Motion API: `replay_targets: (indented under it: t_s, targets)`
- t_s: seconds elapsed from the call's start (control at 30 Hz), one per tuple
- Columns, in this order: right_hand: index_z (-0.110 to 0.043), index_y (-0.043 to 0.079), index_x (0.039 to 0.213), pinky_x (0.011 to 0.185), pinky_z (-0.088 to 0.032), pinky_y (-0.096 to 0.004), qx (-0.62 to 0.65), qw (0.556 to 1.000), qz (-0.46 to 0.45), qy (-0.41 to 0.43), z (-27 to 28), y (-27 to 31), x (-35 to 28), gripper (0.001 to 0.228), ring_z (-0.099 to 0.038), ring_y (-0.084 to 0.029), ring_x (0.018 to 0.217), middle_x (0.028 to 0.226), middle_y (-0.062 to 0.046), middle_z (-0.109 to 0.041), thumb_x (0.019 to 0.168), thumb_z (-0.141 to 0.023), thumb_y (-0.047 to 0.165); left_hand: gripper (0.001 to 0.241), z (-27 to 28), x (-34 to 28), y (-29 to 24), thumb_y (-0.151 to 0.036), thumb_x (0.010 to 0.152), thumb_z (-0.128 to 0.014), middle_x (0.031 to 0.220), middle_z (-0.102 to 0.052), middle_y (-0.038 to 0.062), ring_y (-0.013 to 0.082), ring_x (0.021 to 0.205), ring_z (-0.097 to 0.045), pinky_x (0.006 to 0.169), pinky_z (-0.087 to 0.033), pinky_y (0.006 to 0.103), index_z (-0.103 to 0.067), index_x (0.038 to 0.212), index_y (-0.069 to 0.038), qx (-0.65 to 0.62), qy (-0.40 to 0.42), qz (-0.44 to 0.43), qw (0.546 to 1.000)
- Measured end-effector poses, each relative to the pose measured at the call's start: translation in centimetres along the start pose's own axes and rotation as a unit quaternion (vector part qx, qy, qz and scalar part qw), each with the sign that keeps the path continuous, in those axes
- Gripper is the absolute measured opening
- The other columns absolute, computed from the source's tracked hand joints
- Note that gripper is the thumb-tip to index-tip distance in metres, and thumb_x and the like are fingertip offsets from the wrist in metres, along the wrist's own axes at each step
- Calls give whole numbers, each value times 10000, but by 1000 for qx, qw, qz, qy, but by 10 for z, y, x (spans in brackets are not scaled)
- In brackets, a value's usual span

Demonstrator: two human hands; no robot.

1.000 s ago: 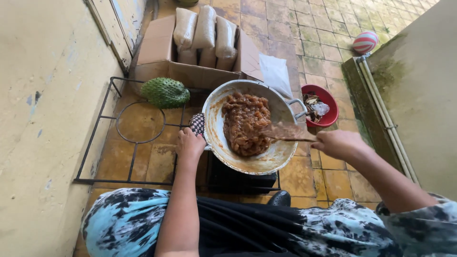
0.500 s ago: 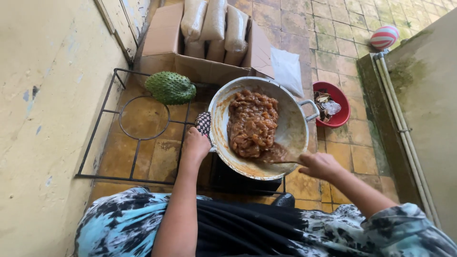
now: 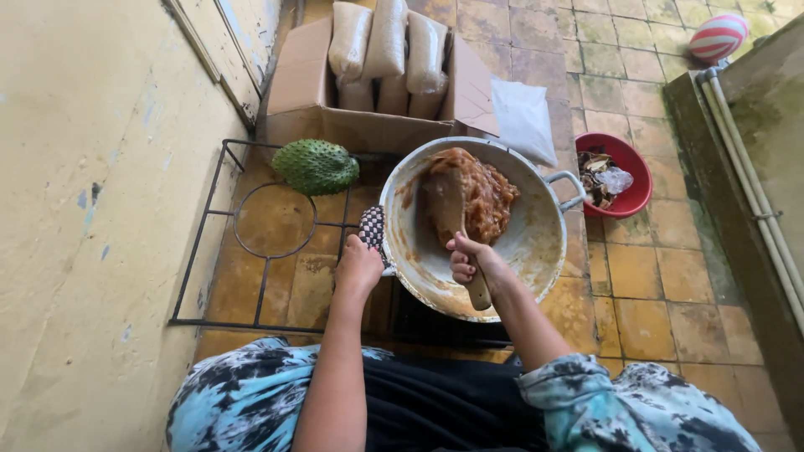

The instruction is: Stirring a thick brown paste in a large pan using a wooden spatula

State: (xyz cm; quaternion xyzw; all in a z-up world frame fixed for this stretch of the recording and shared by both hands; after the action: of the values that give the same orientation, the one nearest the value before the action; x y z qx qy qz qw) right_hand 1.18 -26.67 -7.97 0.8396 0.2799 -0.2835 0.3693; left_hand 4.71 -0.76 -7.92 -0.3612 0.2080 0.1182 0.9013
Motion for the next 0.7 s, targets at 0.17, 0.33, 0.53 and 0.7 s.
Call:
replay_targets:
  t_s: [0.17, 0.33, 0.53, 0.7]
  targets:
    - [-558, 57, 1150, 462, -304, -196, 171, 977, 47, 116, 44, 12, -21, 321, -382, -36, 501, 733, 54, -382, 1049, -575, 361, 406, 17, -23, -15, -272, 938, -407, 1287, -568, 276, 499, 1193, -612, 1008, -500, 589, -393, 1254, -18, -27, 1, 7, 1000]
    - [-576, 36, 1166, 491, -343, -178, 244, 956, 70, 149, 92, 14, -63, 332, -413, -12, 525, 752, 65, -421, 1063, -555, 351, 403, 7, -10, -7, -264, 945, -391, 1300, -562, 290, 503, 1211, -601, 1025, -494, 577, -389, 1257, -10, -28, -9, -3, 1000]
    - [-544, 42, 1102, 393, -306, -181, 65, 984, 162, 41, 24, 27, -162, 289, -374, -8, 431, 682, 79, -345, 1090, -471, 322, 429, -3, 3, -1, -322, 957, -342, 1320, -559, 247, 465, 1233, -604, 1052, -464, 597, -344, 1286, -47, 29, 2, 19, 999]
    - [-594, 70, 1115, 370, -397, -303, -134, 951, 278, -35, 22, 58, -165, 338, -491, -187, 386, 636, -81, -465, 1074, -512, 395, 410, -4, 10, 0, -345, 982, -314, 1350, -536, 229, 461, 1285, -566, 1113, -347, 638, -333, 1282, -66, 50, -1, 33, 998]
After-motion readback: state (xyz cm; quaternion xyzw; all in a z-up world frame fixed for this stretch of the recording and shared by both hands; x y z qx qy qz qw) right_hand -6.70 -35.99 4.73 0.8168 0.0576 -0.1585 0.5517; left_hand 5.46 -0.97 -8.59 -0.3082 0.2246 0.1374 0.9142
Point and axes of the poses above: each hand's wrist, its own x-axis towards the middle knuckle, its own z-axis out of the back of the hand, y = z × x, the point moved 4 cm from there along x, towards the middle knuckle
